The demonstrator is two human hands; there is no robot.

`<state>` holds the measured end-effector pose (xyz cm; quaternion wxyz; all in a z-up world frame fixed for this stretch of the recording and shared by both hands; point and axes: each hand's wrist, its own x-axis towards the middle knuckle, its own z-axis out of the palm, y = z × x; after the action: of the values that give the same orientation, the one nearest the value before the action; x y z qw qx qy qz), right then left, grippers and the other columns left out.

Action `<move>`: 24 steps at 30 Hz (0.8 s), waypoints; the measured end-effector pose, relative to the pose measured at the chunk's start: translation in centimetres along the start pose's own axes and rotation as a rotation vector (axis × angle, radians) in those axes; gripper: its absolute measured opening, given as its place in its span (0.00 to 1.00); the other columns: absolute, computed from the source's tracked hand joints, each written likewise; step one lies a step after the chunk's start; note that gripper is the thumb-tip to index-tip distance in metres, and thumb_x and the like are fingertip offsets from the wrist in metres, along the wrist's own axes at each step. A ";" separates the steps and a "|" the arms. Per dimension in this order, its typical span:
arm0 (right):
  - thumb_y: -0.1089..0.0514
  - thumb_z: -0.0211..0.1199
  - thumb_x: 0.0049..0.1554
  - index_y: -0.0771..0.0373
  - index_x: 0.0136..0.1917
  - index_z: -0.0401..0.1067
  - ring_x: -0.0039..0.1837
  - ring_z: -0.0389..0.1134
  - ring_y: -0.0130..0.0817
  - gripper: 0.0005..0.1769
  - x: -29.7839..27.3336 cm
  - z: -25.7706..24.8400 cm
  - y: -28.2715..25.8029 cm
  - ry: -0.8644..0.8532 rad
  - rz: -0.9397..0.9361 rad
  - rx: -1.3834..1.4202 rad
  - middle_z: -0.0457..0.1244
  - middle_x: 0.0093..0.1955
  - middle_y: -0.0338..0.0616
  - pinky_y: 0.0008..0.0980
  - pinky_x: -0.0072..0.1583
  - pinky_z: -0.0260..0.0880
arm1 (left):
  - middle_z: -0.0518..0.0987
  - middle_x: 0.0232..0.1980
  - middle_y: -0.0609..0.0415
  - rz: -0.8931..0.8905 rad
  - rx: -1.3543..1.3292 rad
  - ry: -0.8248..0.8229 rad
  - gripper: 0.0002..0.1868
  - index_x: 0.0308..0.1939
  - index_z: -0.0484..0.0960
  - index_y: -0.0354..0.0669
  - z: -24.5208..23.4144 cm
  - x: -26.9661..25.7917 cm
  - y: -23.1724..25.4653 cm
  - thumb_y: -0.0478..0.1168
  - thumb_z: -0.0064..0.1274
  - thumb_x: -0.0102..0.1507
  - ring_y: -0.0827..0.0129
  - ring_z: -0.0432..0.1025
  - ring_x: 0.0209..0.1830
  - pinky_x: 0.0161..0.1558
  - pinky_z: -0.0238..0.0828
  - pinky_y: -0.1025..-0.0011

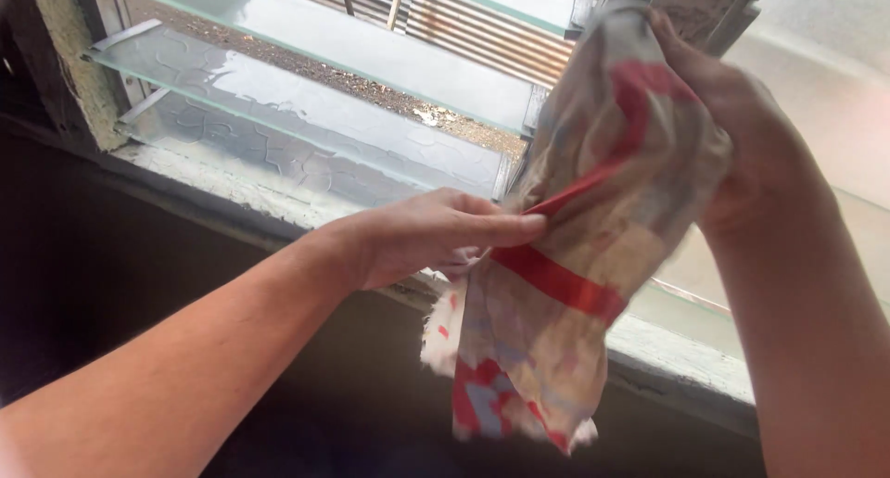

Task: The person wets a cloth in a red basin, then wipes a glass window pane and the surrounding metal frame. They repeatedly fold and reposition the cloth while cleaning the glass surface and edges.

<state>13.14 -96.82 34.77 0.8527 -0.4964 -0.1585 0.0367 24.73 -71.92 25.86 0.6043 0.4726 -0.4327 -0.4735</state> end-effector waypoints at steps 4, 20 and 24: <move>0.46 0.49 0.69 0.67 0.65 0.69 0.55 0.73 0.39 0.24 -2.1 0.0 4.2 0.559 0.015 -0.442 0.69 0.56 0.54 0.42 0.58 0.76 | 0.84 0.53 0.46 -0.009 -0.132 0.069 0.34 0.65 0.76 0.34 -2.6 -1.8 0.0 0.58 0.52 0.65 0.67 0.81 0.51 0.52 0.82 0.69; 0.45 0.60 0.64 0.56 0.61 0.73 0.45 0.65 0.31 0.18 5.0 8.0 16.8 0.951 0.243 -0.312 0.67 0.47 0.39 0.33 0.44 0.64 | 0.84 0.41 0.46 -0.108 -0.154 0.239 0.26 0.54 0.79 0.34 -7.3 -3.3 4.2 0.53 0.43 0.67 0.68 0.82 0.39 0.47 0.84 0.65; 0.49 0.59 0.60 0.54 0.54 0.76 0.34 0.61 0.21 0.12 5.2 7.7 16.8 1.020 0.235 -0.371 0.70 0.40 0.35 0.24 0.35 0.65 | 0.83 0.42 0.53 0.007 0.035 0.394 0.22 0.56 0.83 0.40 -11.7 -3.6 4.2 0.52 0.48 0.69 0.73 0.77 0.36 0.41 0.82 0.67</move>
<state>17.23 -80.78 25.12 0.7099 -0.6073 0.3271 -0.1422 36.15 -66.03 27.60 0.6705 0.5650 -0.3158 -0.3625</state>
